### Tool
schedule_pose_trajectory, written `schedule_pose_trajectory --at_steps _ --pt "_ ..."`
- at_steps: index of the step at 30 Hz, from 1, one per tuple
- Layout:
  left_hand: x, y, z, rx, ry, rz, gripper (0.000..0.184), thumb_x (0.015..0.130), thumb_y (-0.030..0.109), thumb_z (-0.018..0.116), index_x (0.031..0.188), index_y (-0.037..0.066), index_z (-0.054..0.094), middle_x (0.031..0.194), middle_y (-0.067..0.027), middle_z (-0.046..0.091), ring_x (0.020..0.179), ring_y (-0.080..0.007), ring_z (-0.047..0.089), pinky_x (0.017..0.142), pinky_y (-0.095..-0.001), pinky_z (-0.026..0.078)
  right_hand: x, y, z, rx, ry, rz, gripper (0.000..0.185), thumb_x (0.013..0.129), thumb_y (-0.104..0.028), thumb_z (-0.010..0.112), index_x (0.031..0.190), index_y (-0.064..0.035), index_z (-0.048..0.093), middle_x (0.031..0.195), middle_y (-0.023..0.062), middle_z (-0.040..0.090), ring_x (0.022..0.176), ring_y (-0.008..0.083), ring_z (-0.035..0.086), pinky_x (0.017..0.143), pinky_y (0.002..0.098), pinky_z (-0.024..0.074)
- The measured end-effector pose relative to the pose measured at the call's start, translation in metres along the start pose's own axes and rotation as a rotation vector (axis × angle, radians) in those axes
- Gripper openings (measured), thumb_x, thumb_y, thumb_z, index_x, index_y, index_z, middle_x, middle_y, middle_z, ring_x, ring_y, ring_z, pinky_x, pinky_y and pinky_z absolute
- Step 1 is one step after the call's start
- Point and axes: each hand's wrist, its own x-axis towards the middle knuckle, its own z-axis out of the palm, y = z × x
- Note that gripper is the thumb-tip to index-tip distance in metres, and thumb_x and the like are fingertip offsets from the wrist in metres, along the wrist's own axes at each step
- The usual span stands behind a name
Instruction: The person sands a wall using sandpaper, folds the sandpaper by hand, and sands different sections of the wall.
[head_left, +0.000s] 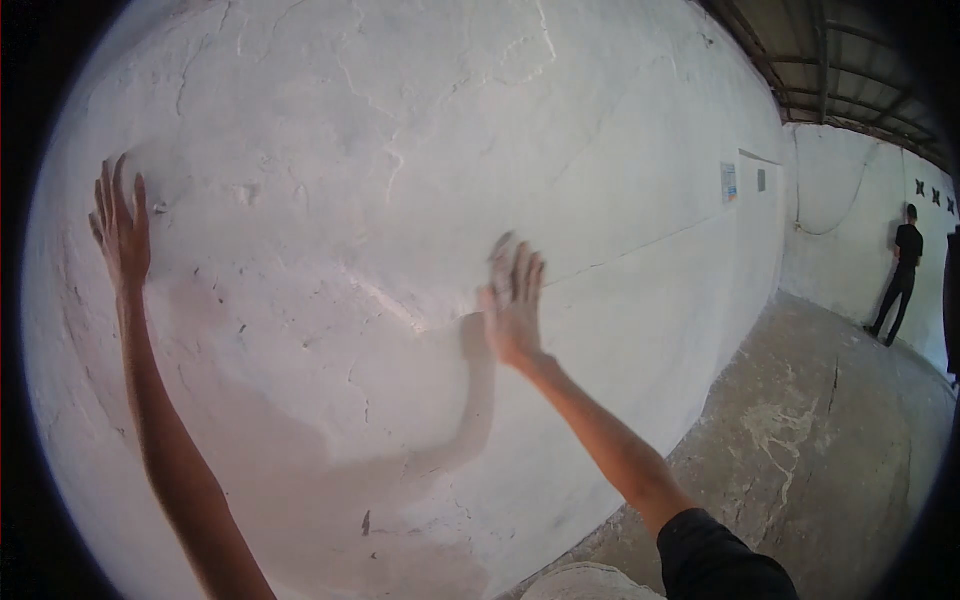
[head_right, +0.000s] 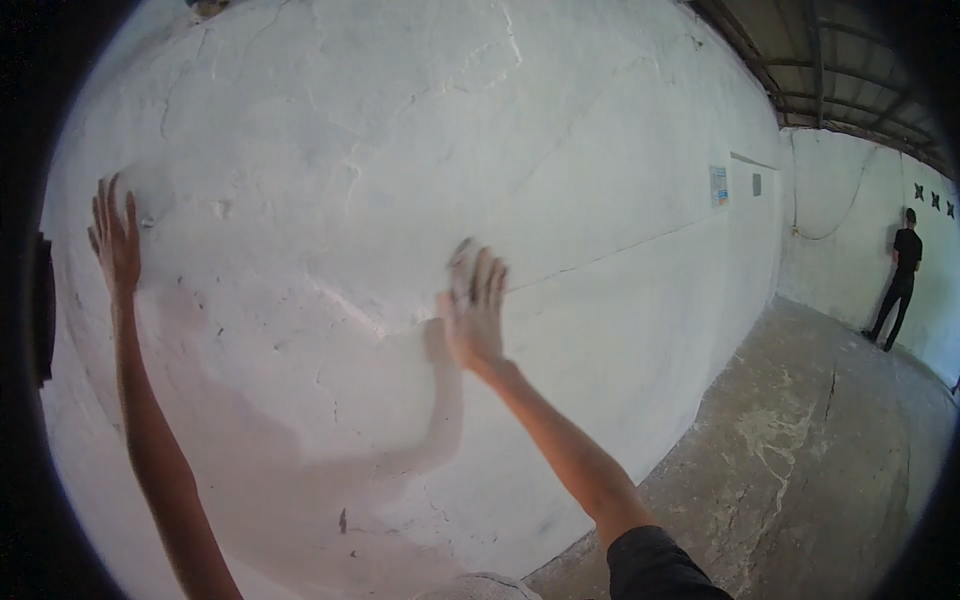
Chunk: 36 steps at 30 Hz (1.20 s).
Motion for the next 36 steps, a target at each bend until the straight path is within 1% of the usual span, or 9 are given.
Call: schedule_pose_trajectory --at_steps 4,11,13,21,24,29,32,34,36 --pt "0.000 -0.003 0.000 0.002 -0.032 0.011 0.065 0.099 0.065 0.025 0.157 0.035 0.022 0.165 0.0046 0.018 0.153 -0.0215 0.012 0.122 -0.0586 0.004 -0.004 -0.003 -0.018 0.018 -0.165 -0.127 0.063 0.107 -0.035 0.029 0.157 -0.0014 0.010 0.162 0.0285 -0.004 0.148 0.0503 -0.007 0.120 0.0576 -0.0008" --pt "0.000 -0.004 0.000 0.016 -0.031 0.029 0.065 0.099 0.065 0.026 0.156 0.035 0.023 0.165 0.0026 0.018 0.153 -0.0223 0.013 0.121 -0.0591 0.004 0.061 -0.025 -0.012 0.084 0.027 0.038 0.066 0.106 -0.036 0.034 0.155 0.0034 0.013 0.160 0.0313 0.000 0.146 0.0534 -0.001 0.120 0.0593 0.0023" --pt "-0.001 -0.007 0.002 0.048 -0.067 -0.008 0.066 0.099 0.066 0.026 0.156 0.034 0.024 0.165 0.0013 0.018 0.152 -0.0230 0.013 0.121 -0.0596 0.004 0.064 -0.048 -0.012 0.012 0.034 -0.119 0.067 0.106 -0.035 0.036 0.154 0.0062 0.015 0.161 0.0288 0.005 0.146 0.0538 0.001 0.120 0.0592 0.0021" --pt "-0.001 -0.005 0.002 0.003 -0.012 0.020 0.064 0.099 0.066 0.024 0.155 0.034 0.027 0.165 -0.0006 0.019 0.152 -0.0246 0.014 0.121 -0.0606 0.006 -0.031 -0.072 0.016 -0.131 -0.127 -0.415 0.067 0.103 -0.041 0.043 0.151 0.0034 0.031 0.161 0.0227 0.018 0.146 0.0521 0.013 0.116 0.0671 0.0127" --pt "-0.001 -0.005 0.001 -0.024 -0.006 0.041 0.064 0.099 0.066 0.027 0.154 0.034 0.029 0.164 -0.0019 0.020 0.151 -0.0272 0.018 0.120 -0.0617 0.009 -0.070 -0.068 0.041 -0.087 -0.136 -0.469 0.074 0.099 -0.038 0.053 0.151 0.0067 0.026 0.161 0.0263 0.011 0.146 0.0550 0.006 0.114 0.0706 0.0112" --pt "0.001 -0.004 -0.004 -0.033 -0.040 0.023 0.061 0.099 0.065 0.028 0.152 0.034 0.032 0.163 -0.0030 0.023 0.151 -0.0277 0.019 0.120 -0.0615 0.010 -0.123 -0.078 0.068 -0.069 -0.184 -0.465 0.067 0.100 -0.044 0.048 0.147 0.0037 0.039 0.159 0.0256 0.022 0.143 0.0547 0.018 0.113 0.0704 0.0185" --pt "0.000 -0.004 -0.002 -0.079 -0.018 0.035 0.061 0.099 0.064 0.032 0.152 0.033 0.034 0.163 -0.0037 0.025 0.151 -0.0279 0.020 0.120 -0.0613 0.009 -0.127 -0.087 0.075 -0.025 -0.151 -0.445 0.078 0.098 -0.042 0.054 0.150 0.0088 0.025 0.159 0.0317 0.014 0.142 0.0601 0.011 0.112 0.0730 0.0136" --pt "0.001 -0.005 -0.001 -0.073 -0.023 0.035 0.061 0.099 0.063 0.033 0.151 0.032 0.034 0.163 -0.0041 0.025 0.151 -0.0278 0.020 0.120 -0.0614 0.009 -0.122 -0.094 0.076 -0.061 -0.109 -0.416 0.068 0.100 -0.046 0.048 0.144 0.0060 0.041 0.157 0.0285 0.024 0.142 0.0558 0.021 0.113 0.0687 0.0209" --pt "0.000 -0.006 0.000 -0.094 -0.010 0.042 0.062 0.099 0.064 0.032 0.151 0.032 0.035 0.162 -0.0047 0.025 0.151 -0.0281 0.020 0.120 -0.0623 0.008 -0.106 -0.110 0.068 -0.053 -0.134 -0.451 0.069 0.100 -0.046 0.048 0.144 0.0059 0.041 0.157 0.0285 0.024 0.142 0.0554 0.022 0.113 0.0669 0.0221"
